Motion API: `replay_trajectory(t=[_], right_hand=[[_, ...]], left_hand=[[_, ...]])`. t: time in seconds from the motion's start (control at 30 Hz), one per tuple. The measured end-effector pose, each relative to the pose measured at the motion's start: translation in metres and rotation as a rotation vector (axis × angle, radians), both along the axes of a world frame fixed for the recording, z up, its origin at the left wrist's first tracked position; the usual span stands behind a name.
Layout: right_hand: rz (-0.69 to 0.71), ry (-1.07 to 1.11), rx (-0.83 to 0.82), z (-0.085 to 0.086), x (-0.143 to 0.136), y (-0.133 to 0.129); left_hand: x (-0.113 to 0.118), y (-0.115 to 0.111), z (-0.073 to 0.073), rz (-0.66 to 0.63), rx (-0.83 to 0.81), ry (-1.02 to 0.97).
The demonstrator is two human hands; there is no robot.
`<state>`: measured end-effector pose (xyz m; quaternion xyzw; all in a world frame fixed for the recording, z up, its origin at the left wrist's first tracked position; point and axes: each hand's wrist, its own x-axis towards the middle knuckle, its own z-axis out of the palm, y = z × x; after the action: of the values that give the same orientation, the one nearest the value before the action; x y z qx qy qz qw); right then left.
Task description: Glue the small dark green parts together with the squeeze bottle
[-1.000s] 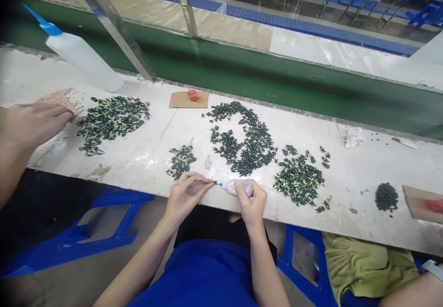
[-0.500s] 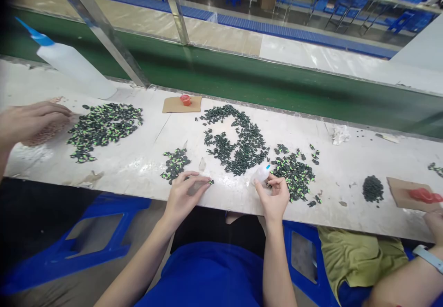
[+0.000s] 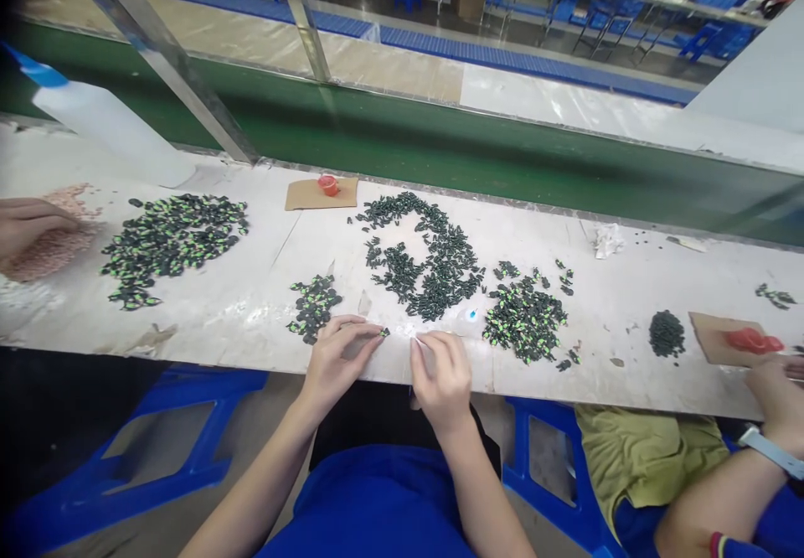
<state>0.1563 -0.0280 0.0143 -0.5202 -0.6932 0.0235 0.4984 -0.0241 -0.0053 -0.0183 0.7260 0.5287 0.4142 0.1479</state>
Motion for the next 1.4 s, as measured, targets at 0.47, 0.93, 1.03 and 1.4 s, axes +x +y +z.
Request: replay_trajectory(t=[0.47,0.93,1.03,1.4], right_hand=[[-0.100,-0.110,-0.339,-0.012,-0.023,0.042],[-0.158,-0.122,-0.493,-0.006,-0.027,0.070],[-0.037,0.060,-0.434,-0.002,-0.025,0.058],[0.097,0.477,-0.734,-0.007,-0.022,0.008]], left_hand=[[0.000,0.002,-0.001,-0.005,0.029,-0.026],[0.001,0.002,-0.005,0.021,0.072,-0.008],[0.003,0.002,-0.005,0.026,0.083,0.009],[0.002,-0.005,0.000,0.017,0.068,0.083]])
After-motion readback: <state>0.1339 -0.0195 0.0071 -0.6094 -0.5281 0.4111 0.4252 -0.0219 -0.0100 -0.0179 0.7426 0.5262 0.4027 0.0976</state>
